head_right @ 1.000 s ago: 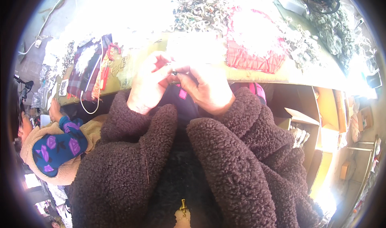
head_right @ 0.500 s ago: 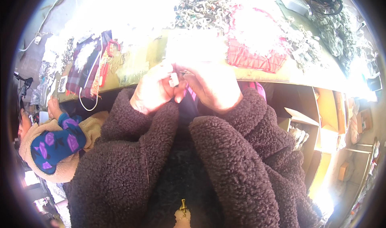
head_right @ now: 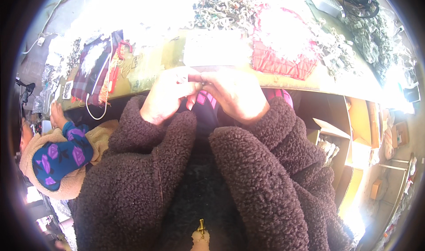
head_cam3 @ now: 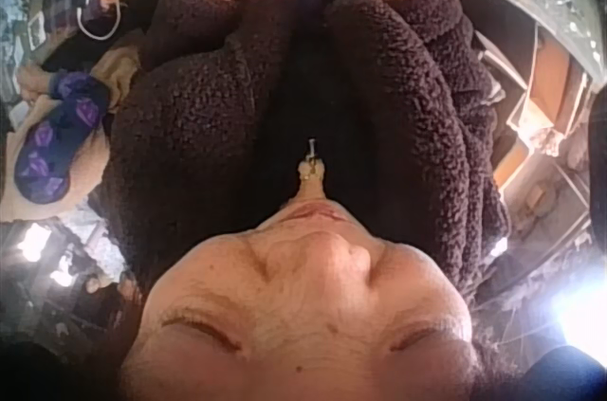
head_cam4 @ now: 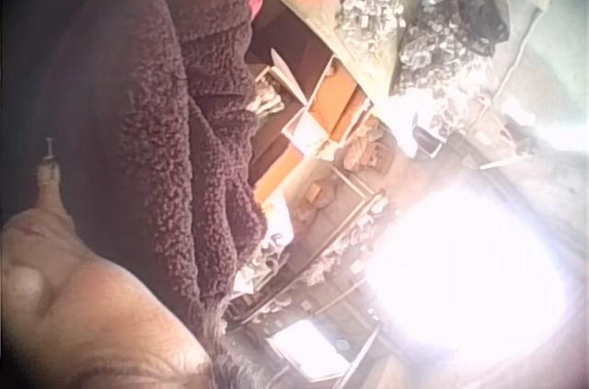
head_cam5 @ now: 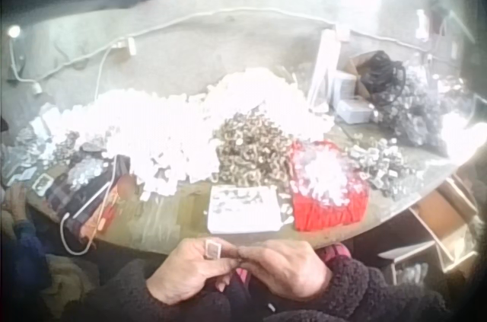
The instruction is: The person repeatedly picks small metallic components from a white tray and assembles them by hand, then places the assembled units back into the tray. The process is repeated multiple times with consistent hand motions.
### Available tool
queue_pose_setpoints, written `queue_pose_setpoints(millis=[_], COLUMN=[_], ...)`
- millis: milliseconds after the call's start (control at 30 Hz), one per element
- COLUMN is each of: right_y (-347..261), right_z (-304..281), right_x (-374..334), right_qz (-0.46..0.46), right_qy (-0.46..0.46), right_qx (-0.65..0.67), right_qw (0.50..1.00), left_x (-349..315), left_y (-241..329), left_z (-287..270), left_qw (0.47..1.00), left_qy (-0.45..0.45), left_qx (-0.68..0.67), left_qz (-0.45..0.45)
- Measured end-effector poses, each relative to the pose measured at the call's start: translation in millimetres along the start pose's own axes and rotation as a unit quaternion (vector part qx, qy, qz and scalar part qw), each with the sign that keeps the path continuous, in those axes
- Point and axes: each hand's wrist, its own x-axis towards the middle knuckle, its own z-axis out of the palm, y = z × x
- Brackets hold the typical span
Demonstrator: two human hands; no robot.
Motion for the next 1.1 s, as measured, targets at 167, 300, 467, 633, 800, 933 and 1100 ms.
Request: queue_pose_setpoints(millis=[167,300,467,633,800,933,1100], right_y=[-1.9,0.0,2.6,-6.5,-15.0,-12.8,-12.4], right_z=[0.8,3.4,-4.8,3.8,9.9,7.7,9.7], right_x=[2.0,0.4,-3.4,-3.6,-5.4,-5.8,-7.5], right_qz=[0.013,-0.013,-0.056,0.215,0.33,0.362,0.342], right_qy=[0.027,0.076,0.05,0.133,0.119,0.131,0.142], right_qx=[-0.012,0.019,-0.034,0.354,0.584,0.562,0.569], right_qw=[0.999,0.997,0.997,0.9,0.732,0.732,0.734], left_x=[-0.1,3.4,6.6,11.2,12.0,6.5,5.6], left_y=[-4.8,-11.9,-18.5,-26.8,-23.1,-19.3,-20.8], left_z=[5.0,1.1,1.7,24.9,35.8,39.8,31.5], left_qw=[0.999,0.993,0.939,0.916,0.902,0.942,0.976], left_qy=[0.028,-0.013,-0.007,0.018,-0.083,-0.032,0.008], left_qx=[-0.035,-0.119,-0.34,-0.397,-0.405,-0.325,-0.21], left_qz=[0.019,0.001,-0.052,0.05,0.126,0.077,0.048])
